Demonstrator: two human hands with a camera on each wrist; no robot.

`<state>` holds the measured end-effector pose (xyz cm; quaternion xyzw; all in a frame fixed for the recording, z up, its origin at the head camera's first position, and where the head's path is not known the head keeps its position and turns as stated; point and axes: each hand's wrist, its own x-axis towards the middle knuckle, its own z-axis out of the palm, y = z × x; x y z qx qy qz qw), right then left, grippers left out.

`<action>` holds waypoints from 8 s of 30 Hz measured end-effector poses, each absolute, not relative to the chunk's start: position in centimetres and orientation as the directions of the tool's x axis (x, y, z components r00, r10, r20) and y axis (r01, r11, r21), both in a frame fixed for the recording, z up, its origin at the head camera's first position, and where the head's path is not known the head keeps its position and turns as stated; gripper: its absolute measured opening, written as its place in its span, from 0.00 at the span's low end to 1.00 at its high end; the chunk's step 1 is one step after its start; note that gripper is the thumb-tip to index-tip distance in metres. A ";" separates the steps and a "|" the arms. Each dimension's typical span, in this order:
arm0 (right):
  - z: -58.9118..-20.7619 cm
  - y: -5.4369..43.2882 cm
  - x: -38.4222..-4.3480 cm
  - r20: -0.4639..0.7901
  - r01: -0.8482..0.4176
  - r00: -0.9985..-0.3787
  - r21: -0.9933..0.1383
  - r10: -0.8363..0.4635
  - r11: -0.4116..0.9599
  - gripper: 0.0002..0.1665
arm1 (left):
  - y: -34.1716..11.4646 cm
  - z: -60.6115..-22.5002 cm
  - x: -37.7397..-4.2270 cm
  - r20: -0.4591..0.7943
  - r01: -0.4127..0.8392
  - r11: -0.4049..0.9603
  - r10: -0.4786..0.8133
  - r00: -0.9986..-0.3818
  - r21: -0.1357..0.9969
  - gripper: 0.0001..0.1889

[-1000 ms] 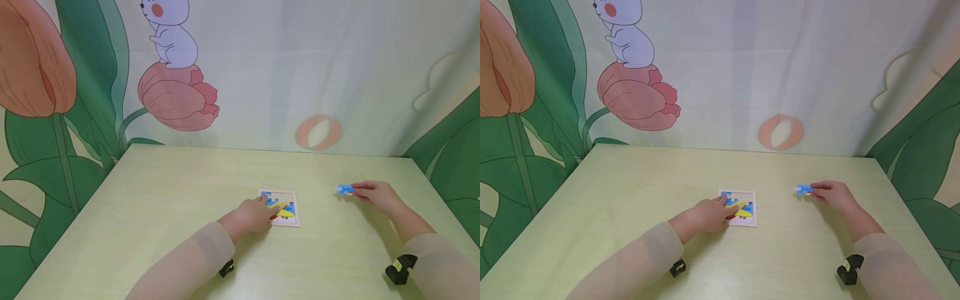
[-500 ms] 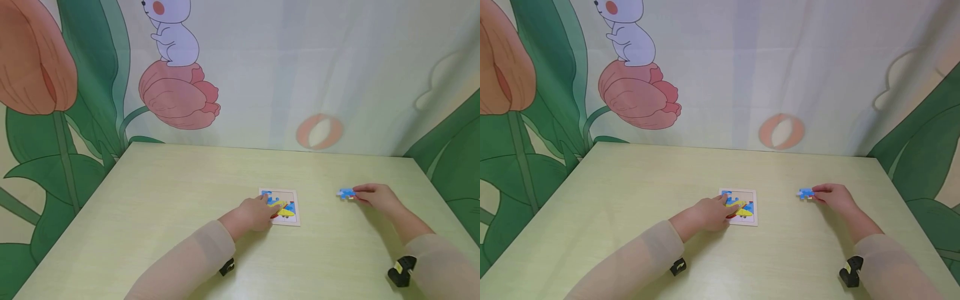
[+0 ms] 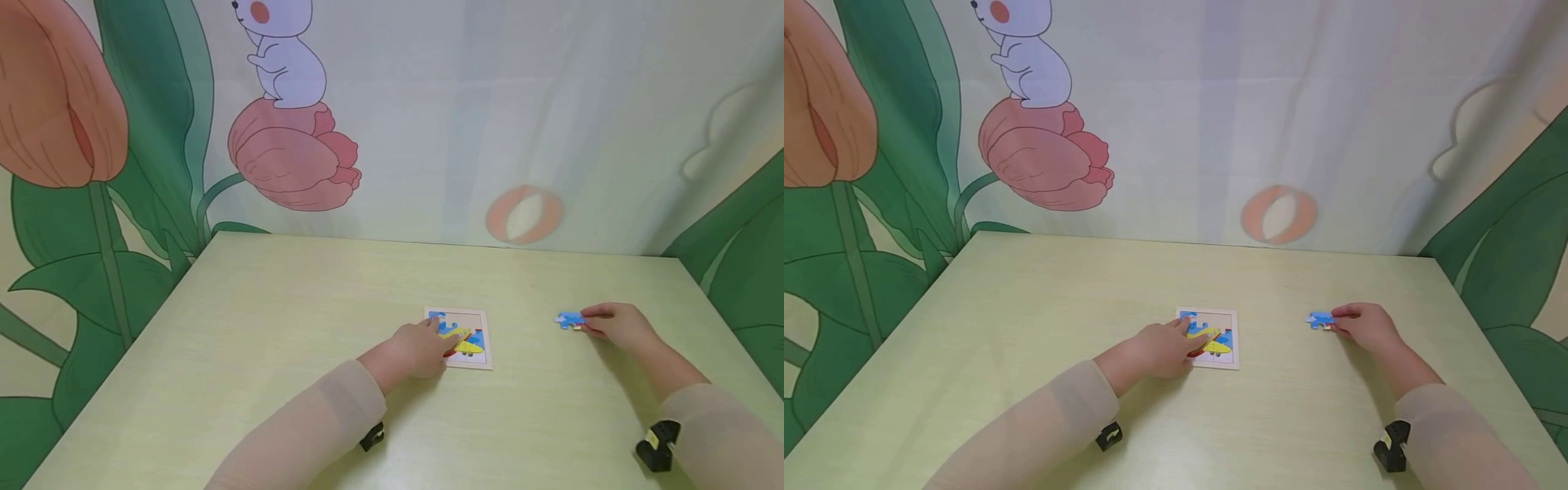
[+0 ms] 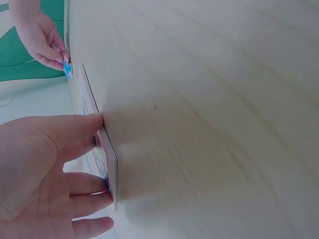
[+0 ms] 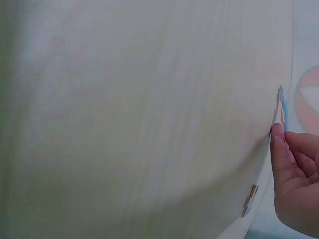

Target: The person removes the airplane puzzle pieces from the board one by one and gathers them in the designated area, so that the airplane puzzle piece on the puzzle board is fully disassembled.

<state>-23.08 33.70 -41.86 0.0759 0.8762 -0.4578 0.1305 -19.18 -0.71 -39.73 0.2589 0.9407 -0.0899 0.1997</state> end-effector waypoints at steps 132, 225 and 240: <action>-41.8 14.0 -23.6 -0.354 0.250 -0.899 -0.898 -0.257 0.362 0.25 | -3.0 -39.6 -19.6 -0.398 0.558 0.829 0.502 -0.768 -0.031 0.34; -41.0 22.6 -24.5 -0.260 0.165 -0.961 -0.817 -0.097 0.553 0.19 | -2.7 -39.5 -19.3 -0.413 0.529 0.847 0.464 -0.784 -0.052 0.32; -40.1 24.1 -24.3 -0.239 0.132 -0.965 -0.793 -0.105 0.595 0.19 | -2.8 -40.0 -19.4 -0.390 0.521 0.852 0.465 -0.795 -0.046 0.32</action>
